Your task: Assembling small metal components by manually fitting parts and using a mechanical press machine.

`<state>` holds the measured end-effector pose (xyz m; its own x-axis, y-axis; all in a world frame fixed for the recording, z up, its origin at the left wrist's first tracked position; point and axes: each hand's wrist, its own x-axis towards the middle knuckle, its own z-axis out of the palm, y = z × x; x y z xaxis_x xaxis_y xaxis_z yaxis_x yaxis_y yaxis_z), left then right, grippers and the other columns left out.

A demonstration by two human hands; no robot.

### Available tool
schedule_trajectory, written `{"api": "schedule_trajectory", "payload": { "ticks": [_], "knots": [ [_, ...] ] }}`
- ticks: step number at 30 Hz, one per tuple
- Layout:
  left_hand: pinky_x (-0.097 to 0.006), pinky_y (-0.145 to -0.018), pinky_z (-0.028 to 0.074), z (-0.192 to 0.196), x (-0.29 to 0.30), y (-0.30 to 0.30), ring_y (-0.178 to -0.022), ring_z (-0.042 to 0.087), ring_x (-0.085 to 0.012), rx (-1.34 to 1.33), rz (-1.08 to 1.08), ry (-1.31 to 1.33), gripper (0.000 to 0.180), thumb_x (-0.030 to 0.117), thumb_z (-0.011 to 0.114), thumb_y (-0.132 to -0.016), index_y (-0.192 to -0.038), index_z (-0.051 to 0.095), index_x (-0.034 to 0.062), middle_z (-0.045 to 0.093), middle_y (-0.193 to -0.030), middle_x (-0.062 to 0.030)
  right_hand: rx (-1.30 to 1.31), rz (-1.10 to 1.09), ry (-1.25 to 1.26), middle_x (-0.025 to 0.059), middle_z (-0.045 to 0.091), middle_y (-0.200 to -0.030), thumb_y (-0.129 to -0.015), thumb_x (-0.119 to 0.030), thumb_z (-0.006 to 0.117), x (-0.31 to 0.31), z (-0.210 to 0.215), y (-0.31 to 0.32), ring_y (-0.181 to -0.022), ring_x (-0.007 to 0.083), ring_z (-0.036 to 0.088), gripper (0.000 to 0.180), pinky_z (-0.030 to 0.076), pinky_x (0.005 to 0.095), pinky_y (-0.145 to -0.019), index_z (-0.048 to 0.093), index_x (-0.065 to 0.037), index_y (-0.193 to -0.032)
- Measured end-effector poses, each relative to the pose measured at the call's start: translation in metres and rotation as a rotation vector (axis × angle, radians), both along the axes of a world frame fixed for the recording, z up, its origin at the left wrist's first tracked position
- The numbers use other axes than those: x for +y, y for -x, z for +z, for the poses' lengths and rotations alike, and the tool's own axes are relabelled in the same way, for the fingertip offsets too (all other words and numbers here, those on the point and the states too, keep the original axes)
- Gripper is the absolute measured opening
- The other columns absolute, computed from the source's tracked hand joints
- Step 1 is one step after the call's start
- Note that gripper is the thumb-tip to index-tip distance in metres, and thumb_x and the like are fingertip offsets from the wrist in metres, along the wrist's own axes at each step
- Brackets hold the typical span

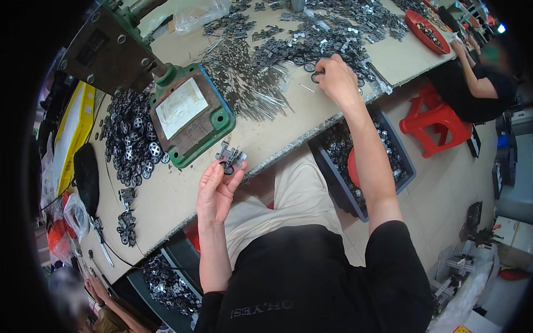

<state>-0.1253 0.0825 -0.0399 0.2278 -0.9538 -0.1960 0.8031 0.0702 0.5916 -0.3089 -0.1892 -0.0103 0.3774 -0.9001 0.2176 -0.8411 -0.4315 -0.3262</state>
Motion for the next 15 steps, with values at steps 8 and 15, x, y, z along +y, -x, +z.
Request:
{"api": "schedule_trajectory", "payload": {
  "ticks": [8, 15],
  "knots": [
    [-0.032, -0.079, 0.053, -0.001, -0.003, 0.001, -0.097, 0.060, -0.0303, -0.012, 0.008, -0.002, 0.026, 0.009, 0.049, -0.090, -0.113, 0.052, -0.0033, 0.060, -0.104, -0.0179, -0.274, 0.101, -0.068, 0.0126, 0.064, -0.083, -0.075, -0.011, 0.062, -0.018, -0.011, 0.000, -0.076, 0.0337, 0.061, 0.021, 0.049, 0.0366, -0.070, 0.066, -0.008, -0.095],
    [-0.031, -0.080, 0.053, 0.002, -0.004, 0.006, -0.096, 0.060, -0.0283, -0.054, 0.030, -0.010, 0.026, 0.008, 0.050, -0.090, -0.112, 0.052, -0.0039, 0.060, -0.104, -0.0173, -0.922, 0.286, -0.648, 0.0087, 0.064, -0.082, -0.082, -0.008, 0.060, 0.049, 0.013, -0.014, -0.070, 0.0112, 0.060, 0.025, 0.048, 0.0207, -0.056, 0.060, 0.007, -0.102]
  ]
}}
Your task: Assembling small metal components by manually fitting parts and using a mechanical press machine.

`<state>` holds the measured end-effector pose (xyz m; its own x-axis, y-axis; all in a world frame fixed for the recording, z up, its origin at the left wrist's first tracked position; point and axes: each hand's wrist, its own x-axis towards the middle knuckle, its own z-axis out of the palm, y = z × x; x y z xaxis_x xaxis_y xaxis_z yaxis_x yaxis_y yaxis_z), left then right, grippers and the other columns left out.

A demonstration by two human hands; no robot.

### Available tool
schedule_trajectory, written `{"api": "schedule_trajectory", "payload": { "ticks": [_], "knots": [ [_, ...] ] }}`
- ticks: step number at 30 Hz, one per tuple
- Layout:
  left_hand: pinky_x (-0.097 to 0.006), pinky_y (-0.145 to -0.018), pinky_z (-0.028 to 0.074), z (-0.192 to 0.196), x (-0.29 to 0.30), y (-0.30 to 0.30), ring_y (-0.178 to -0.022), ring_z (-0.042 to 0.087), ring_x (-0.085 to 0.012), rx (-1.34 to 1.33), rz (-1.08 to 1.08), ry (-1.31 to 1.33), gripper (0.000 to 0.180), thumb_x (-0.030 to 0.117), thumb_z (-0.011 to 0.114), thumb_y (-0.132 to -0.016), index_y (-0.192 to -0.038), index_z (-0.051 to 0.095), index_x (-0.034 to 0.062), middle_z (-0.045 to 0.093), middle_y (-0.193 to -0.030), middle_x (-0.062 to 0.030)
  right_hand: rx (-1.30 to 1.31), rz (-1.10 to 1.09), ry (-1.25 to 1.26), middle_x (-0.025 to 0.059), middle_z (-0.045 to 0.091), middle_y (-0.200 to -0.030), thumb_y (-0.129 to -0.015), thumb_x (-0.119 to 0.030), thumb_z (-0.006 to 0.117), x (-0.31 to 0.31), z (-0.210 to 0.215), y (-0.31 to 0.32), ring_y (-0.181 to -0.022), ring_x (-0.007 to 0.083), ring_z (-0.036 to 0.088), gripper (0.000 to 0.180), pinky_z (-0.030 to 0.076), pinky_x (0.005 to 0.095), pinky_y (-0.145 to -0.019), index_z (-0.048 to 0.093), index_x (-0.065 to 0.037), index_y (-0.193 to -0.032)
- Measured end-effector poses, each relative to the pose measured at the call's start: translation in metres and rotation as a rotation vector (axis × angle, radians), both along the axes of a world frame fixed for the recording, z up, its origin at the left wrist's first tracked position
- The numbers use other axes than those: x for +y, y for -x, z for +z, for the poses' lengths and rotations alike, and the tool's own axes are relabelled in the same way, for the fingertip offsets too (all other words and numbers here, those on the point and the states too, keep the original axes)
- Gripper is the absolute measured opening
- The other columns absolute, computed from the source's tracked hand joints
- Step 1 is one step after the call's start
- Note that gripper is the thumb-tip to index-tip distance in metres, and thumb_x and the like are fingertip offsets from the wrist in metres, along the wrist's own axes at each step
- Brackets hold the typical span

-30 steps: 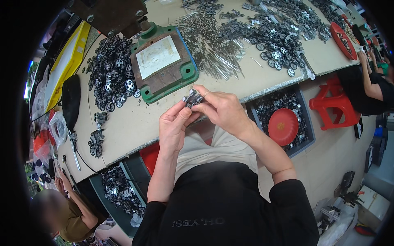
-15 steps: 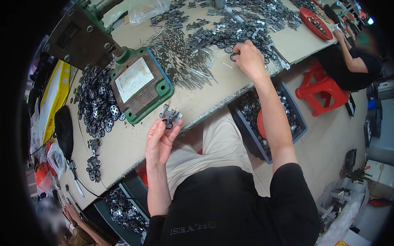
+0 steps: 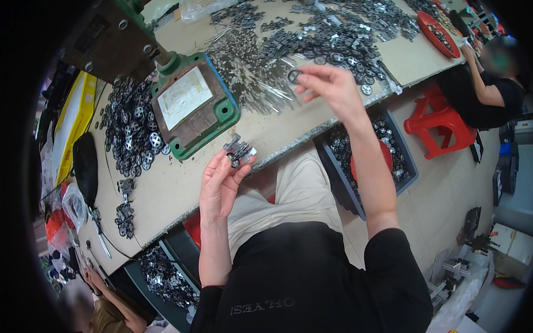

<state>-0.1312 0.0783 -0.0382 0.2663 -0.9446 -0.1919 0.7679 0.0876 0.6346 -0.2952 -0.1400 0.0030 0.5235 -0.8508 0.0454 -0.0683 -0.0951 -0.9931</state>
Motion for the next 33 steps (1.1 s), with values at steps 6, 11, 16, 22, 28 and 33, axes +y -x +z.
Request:
{"api": "schedule_trajectory", "payload": {
  "ticks": [6, 11, 16, 22, 28, 33],
  "knots": [
    [-0.032, -0.082, 0.052, -0.002, -0.004, 0.009, -0.096, 0.060, -0.0279, 0.009, 0.038, 0.040, 0.026, 0.006, 0.052, -0.089, -0.112, 0.052, -0.0038, 0.060, -0.105, -0.0169, -0.171, -0.001, -0.142, 0.0093, 0.064, -0.086, -0.081, 0.000, 0.061, 0.093, -0.005, -0.021, -0.072, 0.0116, 0.062, 0.019, 0.050, 0.0205, -0.058, 0.061, 0.006, -0.099],
    [-0.033, -0.083, 0.052, -0.001, -0.002, 0.011, -0.096, 0.061, -0.0277, -0.009, 0.077, 0.030, 0.026, 0.005, 0.052, -0.088, -0.113, 0.052, -0.0032, 0.060, -0.105, -0.0168, -0.191, -0.009, -0.021, 0.0087, 0.064, -0.088, -0.083, 0.001, 0.059, 0.111, -0.018, -0.028, -0.077, 0.0124, 0.062, 0.018, 0.051, 0.0213, -0.063, 0.060, 0.005, -0.100],
    [-0.034, -0.084, 0.051, -0.002, -0.002, 0.012, -0.096, 0.061, -0.0273, -0.024, 0.095, 0.062, 0.025, 0.004, 0.052, -0.088, -0.113, 0.052, -0.0032, 0.060, -0.105, -0.0165, -0.207, -0.007, 0.004, 0.0099, 0.064, -0.090, -0.082, 0.004, 0.058, 0.116, -0.020, -0.029, -0.080, 0.0134, 0.062, 0.017, 0.051, 0.0226, -0.067, 0.060, 0.006, -0.099],
    [-0.033, -0.083, 0.052, -0.003, 0.000, 0.015, -0.094, 0.062, -0.0263, -0.029, 0.150, 0.053, 0.026, 0.002, 0.054, -0.086, -0.112, 0.052, -0.0042, 0.061, -0.104, -0.0174, -0.041, -0.063, 0.374, 0.0111, 0.064, -0.088, -0.079, 0.005, 0.061, 0.121, -0.021, -0.032, -0.079, 0.0134, 0.062, 0.018, 0.050, 0.0221, -0.068, 0.063, 0.005, -0.096],
    [-0.030, -0.081, 0.052, -0.003, 0.003, 0.008, -0.091, 0.063, -0.0241, -0.284, 0.225, 0.010, 0.028, 0.002, 0.056, -0.085, -0.111, 0.052, -0.0068, 0.061, -0.101, -0.0172, -0.017, 0.032, 0.511, 0.0111, 0.064, -0.086, -0.074, 0.005, 0.065, 0.116, -0.017, -0.023, -0.075, 0.0154, 0.062, 0.025, 0.049, 0.0224, -0.066, 0.063, 0.003, -0.099],
    [-0.029, -0.080, 0.052, -0.009, 0.007, -0.004, -0.089, 0.063, -0.0230, 0.001, -0.039, 0.028, 0.029, 0.002, 0.056, -0.085, -0.112, 0.052, -0.0075, 0.062, -0.101, -0.0171, 0.011, 0.331, 0.274, 0.0089, 0.064, -0.082, -0.074, 0.002, 0.065, 0.091, 0.000, -0.016, -0.068, 0.0143, 0.060, 0.026, 0.047, 0.0232, -0.061, 0.063, 0.001, -0.100]
  ]
}}
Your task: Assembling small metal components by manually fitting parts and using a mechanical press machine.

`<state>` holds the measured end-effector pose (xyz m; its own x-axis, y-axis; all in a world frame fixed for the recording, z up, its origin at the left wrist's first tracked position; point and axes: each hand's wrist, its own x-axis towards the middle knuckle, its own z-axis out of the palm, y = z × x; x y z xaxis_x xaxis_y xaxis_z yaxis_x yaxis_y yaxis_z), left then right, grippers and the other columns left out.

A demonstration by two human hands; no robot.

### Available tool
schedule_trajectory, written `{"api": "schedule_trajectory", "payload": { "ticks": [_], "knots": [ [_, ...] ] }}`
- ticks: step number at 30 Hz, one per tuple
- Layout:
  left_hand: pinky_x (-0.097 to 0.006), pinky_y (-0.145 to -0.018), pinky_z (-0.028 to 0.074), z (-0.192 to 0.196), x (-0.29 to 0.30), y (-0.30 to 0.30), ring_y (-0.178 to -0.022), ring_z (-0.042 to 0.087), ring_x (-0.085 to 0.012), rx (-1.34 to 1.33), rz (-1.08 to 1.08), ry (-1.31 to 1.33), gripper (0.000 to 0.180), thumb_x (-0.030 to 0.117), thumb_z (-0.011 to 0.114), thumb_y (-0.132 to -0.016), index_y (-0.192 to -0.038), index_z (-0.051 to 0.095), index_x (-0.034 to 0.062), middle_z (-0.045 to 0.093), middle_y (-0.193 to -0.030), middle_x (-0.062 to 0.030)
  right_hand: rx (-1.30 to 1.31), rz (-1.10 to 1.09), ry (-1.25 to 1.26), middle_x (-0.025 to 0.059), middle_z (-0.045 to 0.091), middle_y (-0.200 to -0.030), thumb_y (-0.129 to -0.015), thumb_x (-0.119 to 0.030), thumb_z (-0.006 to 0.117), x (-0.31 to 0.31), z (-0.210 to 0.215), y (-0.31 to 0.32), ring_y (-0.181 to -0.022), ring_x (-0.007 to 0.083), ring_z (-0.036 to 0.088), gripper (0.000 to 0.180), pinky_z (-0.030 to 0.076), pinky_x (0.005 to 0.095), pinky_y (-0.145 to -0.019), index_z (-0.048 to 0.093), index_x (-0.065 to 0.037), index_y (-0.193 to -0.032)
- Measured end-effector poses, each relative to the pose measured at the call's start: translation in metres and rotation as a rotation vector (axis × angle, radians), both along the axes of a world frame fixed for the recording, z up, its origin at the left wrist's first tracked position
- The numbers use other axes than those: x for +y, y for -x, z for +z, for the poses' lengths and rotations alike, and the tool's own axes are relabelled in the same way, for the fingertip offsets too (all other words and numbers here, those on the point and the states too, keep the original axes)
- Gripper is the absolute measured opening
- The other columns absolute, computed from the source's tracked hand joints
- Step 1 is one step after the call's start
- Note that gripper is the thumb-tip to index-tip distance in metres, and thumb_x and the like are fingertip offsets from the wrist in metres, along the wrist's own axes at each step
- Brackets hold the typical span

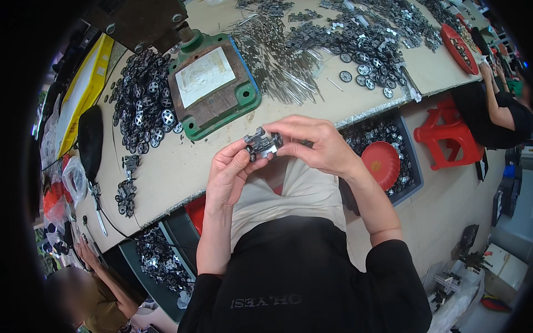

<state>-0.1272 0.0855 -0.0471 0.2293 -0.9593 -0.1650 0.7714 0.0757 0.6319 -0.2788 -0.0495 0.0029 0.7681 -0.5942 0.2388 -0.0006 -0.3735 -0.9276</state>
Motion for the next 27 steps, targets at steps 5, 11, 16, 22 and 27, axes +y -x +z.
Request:
{"api": "schedule_trajectory", "payload": {
  "ticks": [5, 11, 16, 22, 27],
  "knots": [
    [-0.030, -0.081, 0.052, 0.007, -0.002, 0.002, -0.090, 0.063, -0.0235, -0.198, 0.044, -0.002, 0.026, 0.002, 0.055, -0.086, -0.110, 0.053, -0.0065, 0.061, -0.102, -0.0171, 0.155, 0.038, -0.034, 0.0044, 0.063, -0.077, -0.076, -0.004, 0.067, 0.002, -0.015, 0.000, -0.064, 0.0063, 0.056, 0.027, 0.045, 0.0207, -0.057, 0.061, 0.002, -0.101],
    [-0.028, -0.082, 0.050, 0.014, 0.000, 0.004, -0.091, 0.062, -0.0192, -0.066, 0.023, -0.036, 0.029, 0.002, 0.057, -0.085, -0.112, 0.050, -0.0031, 0.061, -0.099, -0.0141, 0.017, -0.014, -0.497, 0.0043, 0.059, -0.070, -0.073, -0.007, 0.071, 0.012, -0.027, -0.011, -0.058, 0.0058, 0.050, 0.015, 0.041, 0.0219, -0.053, 0.064, 0.002, -0.083],
    [-0.021, -0.071, 0.046, 0.034, -0.003, -0.015, -0.081, 0.059, -0.0081, -0.853, -0.084, -0.131, 0.028, 0.002, 0.068, -0.075, -0.101, 0.059, -0.0022, 0.062, -0.089, -0.0060, 0.302, 0.135, 0.081, 0.0048, 0.056, -0.067, -0.070, -0.005, 0.071, 0.001, 0.005, -0.010, -0.055, 0.0094, 0.050, 0.015, 0.041, 0.0240, -0.052, 0.064, 0.001, -0.082],
    [-0.019, -0.060, 0.043, 0.062, -0.037, -0.072, -0.064, 0.054, -0.0061, -0.984, 0.395, -0.175, 0.023, 0.004, 0.068, -0.073, -0.095, 0.064, -0.0015, 0.065, -0.078, -0.0041, 0.209, 0.019, 0.169, 0.0058, 0.059, -0.073, -0.073, -0.012, 0.070, -0.006, 0.016, -0.027, -0.058, 0.0118, 0.051, 0.022, 0.043, 0.0251, -0.055, 0.064, 0.001, -0.090],
    [-0.020, -0.060, 0.042, 0.052, -0.080, -0.122, -0.065, 0.056, -0.0070, -1.136, 0.617, -0.186, 0.026, 0.010, 0.070, -0.071, -0.094, 0.065, -0.0018, 0.065, -0.073, -0.0043, 0.290, 0.053, 0.243, 0.0072, 0.061, -0.075, -0.075, -0.013, 0.068, -0.012, 0.003, -0.027, -0.059, 0.0127, 0.053, 0.021, 0.043, 0.0256, -0.056, 0.064, 0.001, -0.090]
  ]
}}
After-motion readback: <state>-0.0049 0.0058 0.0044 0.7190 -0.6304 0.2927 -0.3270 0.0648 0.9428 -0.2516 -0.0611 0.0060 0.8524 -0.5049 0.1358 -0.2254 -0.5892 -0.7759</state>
